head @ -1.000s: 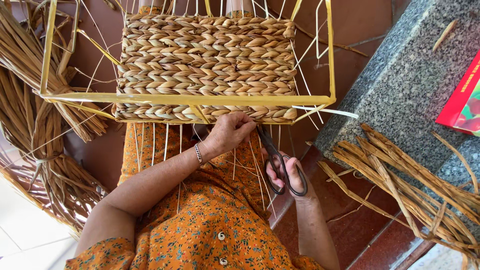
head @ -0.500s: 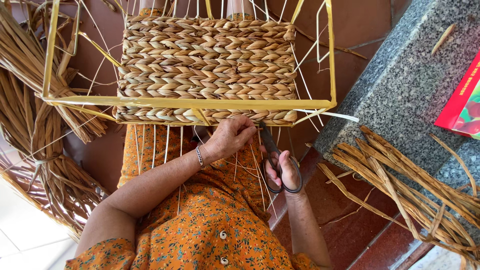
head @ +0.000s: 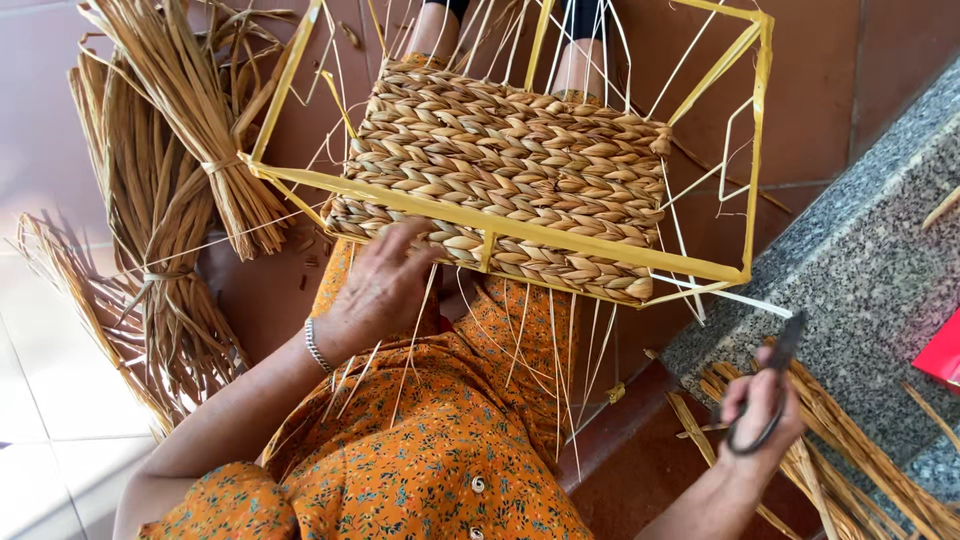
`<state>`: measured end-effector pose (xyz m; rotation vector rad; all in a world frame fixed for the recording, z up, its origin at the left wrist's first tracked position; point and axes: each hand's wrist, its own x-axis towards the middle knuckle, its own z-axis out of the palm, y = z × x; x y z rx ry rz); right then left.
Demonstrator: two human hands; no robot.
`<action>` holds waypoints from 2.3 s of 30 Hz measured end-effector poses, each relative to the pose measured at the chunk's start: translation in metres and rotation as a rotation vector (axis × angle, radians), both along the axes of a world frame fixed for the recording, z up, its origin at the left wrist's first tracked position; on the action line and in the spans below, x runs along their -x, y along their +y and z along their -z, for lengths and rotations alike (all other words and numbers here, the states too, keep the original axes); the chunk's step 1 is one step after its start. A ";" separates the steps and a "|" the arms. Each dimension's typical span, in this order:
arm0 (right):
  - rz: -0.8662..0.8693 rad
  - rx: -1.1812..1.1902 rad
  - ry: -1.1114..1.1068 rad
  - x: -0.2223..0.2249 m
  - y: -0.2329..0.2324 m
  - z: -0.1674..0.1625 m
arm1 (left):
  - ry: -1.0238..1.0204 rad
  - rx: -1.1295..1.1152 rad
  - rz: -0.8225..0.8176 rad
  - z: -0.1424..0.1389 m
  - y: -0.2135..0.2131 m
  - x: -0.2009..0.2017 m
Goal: The person weaves a rectangular basket by hand, interlacing dried plant strips through a frame. They trim excess strands with scissors and continue weaving the sides.
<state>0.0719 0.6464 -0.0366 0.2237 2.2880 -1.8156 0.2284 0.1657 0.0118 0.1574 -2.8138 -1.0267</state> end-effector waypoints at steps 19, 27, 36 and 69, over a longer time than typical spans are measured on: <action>0.287 -1.101 -0.083 0.124 -0.016 0.031 | 0.362 0.230 0.393 -0.046 0.029 0.101; 0.092 -0.575 0.962 0.085 -0.086 -0.052 | -0.297 -0.112 0.412 -0.043 0.023 0.134; -0.771 -0.900 1.232 0.033 -0.235 -0.107 | -0.492 -0.524 0.408 -0.031 0.010 0.156; -0.822 -0.502 1.009 0.036 -0.263 -0.082 | -0.015 -0.184 0.317 -0.019 -0.018 0.126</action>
